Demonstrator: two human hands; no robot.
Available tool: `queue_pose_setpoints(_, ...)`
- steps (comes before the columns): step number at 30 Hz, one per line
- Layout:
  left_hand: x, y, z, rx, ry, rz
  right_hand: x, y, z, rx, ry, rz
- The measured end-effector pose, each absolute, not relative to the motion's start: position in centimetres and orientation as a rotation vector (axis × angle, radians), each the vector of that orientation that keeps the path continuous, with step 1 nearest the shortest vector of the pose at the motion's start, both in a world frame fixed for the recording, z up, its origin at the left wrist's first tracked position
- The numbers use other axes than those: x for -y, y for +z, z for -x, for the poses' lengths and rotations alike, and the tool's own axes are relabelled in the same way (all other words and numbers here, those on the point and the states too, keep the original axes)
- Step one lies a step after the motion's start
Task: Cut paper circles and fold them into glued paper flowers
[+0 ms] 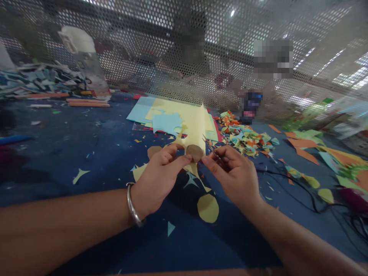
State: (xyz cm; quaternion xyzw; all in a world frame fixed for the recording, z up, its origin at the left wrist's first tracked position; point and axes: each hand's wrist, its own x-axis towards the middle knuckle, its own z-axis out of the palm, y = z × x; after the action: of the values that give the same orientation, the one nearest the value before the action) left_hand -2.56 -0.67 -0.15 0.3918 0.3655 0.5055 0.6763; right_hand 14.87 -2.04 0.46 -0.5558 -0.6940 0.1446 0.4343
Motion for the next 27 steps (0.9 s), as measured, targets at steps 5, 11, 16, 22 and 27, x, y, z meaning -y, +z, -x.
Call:
queue_pose_setpoints(5,1.6,-0.1,2.2,-0.791,1.175,-0.867,2.0,0.5,-14.5,1.655,0.381,1.371)
queue_pose_setpoints(11,2.3,-0.1,1.9,-0.77,1.182,-0.878,1.8,0.3,-14.0,1.472,0.58,1.302)
queue_pose_setpoints(16,2.3,-0.2,1.9,-0.775,1.166,-0.846,1.9,0.4,-13.7,1.425,0.689,1.2)
queue_pose_setpoints(22,2.0,0.4,1.8,-0.733,1.155,-0.891,2.3,0.6,-13.8,1.449,0.692,1.194)
queue_pose_setpoints(27,0.9,0.3,2.0,-0.715,1.1,-0.941,2.4,0.4,-14.2,1.548,0.575,1.256)
